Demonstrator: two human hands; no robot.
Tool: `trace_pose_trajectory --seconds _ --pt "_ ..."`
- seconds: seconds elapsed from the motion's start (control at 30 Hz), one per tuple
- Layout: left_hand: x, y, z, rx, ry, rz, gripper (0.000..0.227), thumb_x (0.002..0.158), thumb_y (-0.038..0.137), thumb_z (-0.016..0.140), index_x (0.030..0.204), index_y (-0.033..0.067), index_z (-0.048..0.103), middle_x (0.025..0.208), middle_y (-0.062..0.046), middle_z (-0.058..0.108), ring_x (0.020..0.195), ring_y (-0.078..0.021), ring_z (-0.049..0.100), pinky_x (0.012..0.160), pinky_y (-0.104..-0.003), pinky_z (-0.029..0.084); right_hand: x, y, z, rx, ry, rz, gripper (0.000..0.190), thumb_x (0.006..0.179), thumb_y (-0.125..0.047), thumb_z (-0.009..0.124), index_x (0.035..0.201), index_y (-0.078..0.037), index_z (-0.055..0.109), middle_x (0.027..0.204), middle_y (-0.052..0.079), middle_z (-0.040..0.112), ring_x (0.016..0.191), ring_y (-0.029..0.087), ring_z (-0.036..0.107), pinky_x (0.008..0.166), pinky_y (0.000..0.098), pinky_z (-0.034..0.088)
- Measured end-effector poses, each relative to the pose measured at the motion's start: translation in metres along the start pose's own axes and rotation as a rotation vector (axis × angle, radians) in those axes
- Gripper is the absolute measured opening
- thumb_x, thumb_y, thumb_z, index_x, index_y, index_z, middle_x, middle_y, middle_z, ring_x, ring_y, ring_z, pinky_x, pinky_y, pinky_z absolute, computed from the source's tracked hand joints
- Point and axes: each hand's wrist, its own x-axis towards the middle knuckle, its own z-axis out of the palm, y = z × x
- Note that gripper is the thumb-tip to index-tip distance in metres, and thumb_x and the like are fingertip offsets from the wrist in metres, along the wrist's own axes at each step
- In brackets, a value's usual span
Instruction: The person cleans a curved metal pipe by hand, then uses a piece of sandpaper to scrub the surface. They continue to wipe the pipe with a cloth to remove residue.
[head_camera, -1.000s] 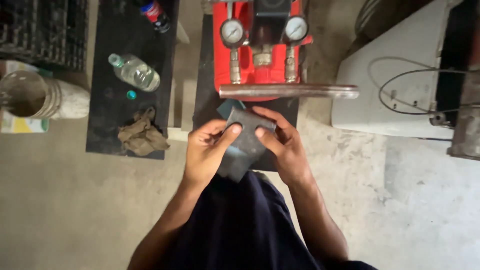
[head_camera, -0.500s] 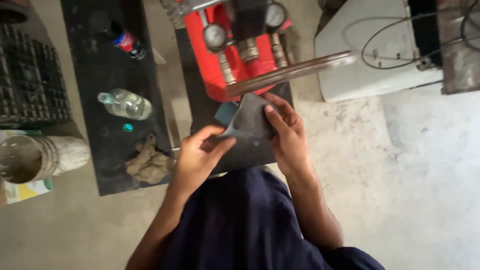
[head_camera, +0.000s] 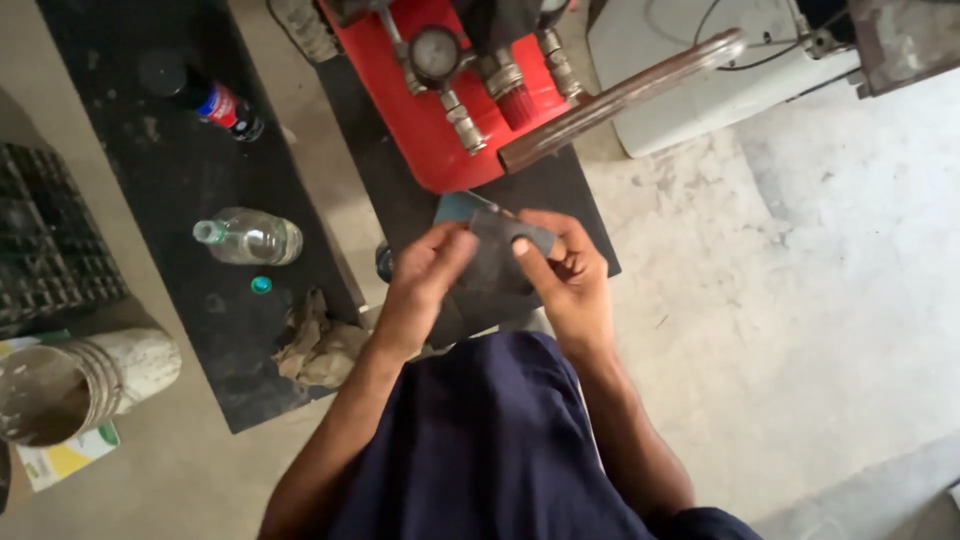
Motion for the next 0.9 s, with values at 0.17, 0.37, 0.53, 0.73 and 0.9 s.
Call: trace_pose_trajectory --seconds 0.17,0.37,0.53,0.73,0.9 --pt "0.007 -0.015 0.004 0.074 0.007 0.13 0.055 0.093 0.002 0.076 0.141 0.004 0.05 0.097 -0.009 0.072 0.085 -0.0127 0.073 0.074 -0.026 0.063 0.0 -0.025 0.003 0.058 -0.031 -0.024 0.062 0.085 -0.004 0.082 0.14 -0.005 0.054 0.139 0.016 0.062 0.131 0.028 0.058 0.104 0.0425 0.054" --pt "0.019 0.019 0.047 0.41 0.141 0.318 0.042 0.086 0.013 0.084 0.124 0.0061 0.069 0.099 -0.01 0.078 0.088 -0.016 0.075 0.079 -0.029 0.062 0.003 -0.028 -0.001 0.374 -0.073 0.199 0.023 0.103 -0.014 0.06 0.117 0.001 0.071 0.101 0.02 0.076 0.094 0.029 0.077 0.082 0.0419 0.064" --pt "0.023 0.051 0.056 0.77 0.352 0.714 0.049 0.079 0.032 0.094 0.115 0.0089 0.069 0.095 -0.006 0.072 0.077 -0.0204 0.071 0.068 -0.031 0.058 0.018 -0.067 0.013 0.489 0.022 0.101 0.017 0.104 -0.013 0.061 0.107 0.0 0.071 0.087 0.017 0.076 0.079 0.026 0.079 0.072 0.039 0.067" --pt "0.036 0.141 0.092 0.914 0.209 1.144 0.043 0.112 0.038 0.04 0.131 0.0012 0.052 0.126 -0.015 0.059 0.118 -0.031 0.06 0.11 -0.046 0.051 0.045 -0.116 0.015 0.851 -0.119 -0.114 0.03 0.103 -0.005 0.061 0.125 0.015 0.057 0.117 0.026 0.071 0.103 0.033 0.074 0.097 0.0454 0.063" --pt "0.085 0.126 0.088 1.075 -0.075 0.96 0.079 0.11 0.065 0.011 0.166 0.0102 0.019 0.176 -0.013 0.031 0.171 -0.0357 0.038 0.149 -0.055 0.024 0.029 -0.076 0.017 -0.549 -0.114 -0.748 0.025 0.081 0.013 0.05 0.078 -0.007 0.064 0.061 0.0 0.044 0.053 0.015 0.04 0.053 0.0369 0.025"
